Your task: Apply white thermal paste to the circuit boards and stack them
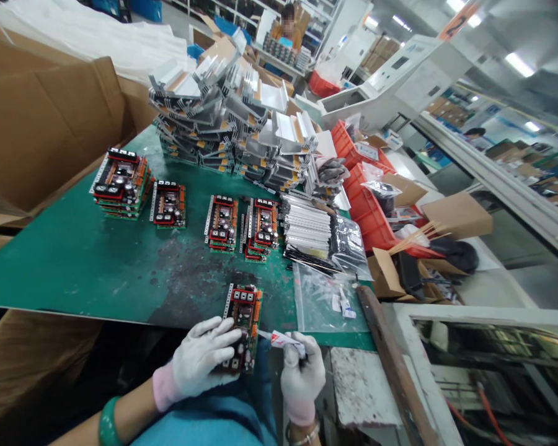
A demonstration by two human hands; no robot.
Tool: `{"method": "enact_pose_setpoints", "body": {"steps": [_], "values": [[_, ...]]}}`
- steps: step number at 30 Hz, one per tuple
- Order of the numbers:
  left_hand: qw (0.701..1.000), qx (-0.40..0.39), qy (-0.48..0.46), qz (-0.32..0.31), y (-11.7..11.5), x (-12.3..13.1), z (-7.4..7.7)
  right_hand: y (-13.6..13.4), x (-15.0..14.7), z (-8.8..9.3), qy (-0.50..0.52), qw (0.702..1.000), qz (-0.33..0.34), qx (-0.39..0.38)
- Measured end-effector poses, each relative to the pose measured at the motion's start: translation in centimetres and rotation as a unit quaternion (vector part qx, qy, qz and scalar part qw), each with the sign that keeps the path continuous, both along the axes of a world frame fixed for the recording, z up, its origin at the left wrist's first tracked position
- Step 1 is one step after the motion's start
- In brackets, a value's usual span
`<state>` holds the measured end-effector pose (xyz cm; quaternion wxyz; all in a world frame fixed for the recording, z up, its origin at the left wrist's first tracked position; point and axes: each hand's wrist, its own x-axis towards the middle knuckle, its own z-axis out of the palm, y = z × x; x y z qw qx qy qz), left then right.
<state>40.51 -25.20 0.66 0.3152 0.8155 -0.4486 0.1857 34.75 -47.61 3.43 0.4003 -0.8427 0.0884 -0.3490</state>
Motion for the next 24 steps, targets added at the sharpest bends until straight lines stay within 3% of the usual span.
{"method": "enact_pose_setpoints", "body": {"steps": [7,13,18,20,24], "values": [[1.0,-0.017,-0.004,0.004,0.0,0.0,0.2,0.2,0.1,1.2,-0.025,0.999,0.035,-0.034],[0.999,-0.029,-0.008,0.01,-0.1,0.2,1.5,0.4,0.2,2.3,-0.052,0.994,0.065,-0.064],[0.999,-0.03,-0.017,0.013,-0.1,0.2,2.4,0.6,0.2,2.9,-0.085,0.983,0.091,-0.135],[0.999,-0.022,-0.023,0.014,0.2,0.5,3.0,0.3,0.1,2.9,-0.1,0.983,0.074,-0.132],[0.998,0.003,-0.048,0.044,1.3,2.6,5.2,-0.9,0.4,1.8,-0.125,0.99,-0.027,-0.062]]}}
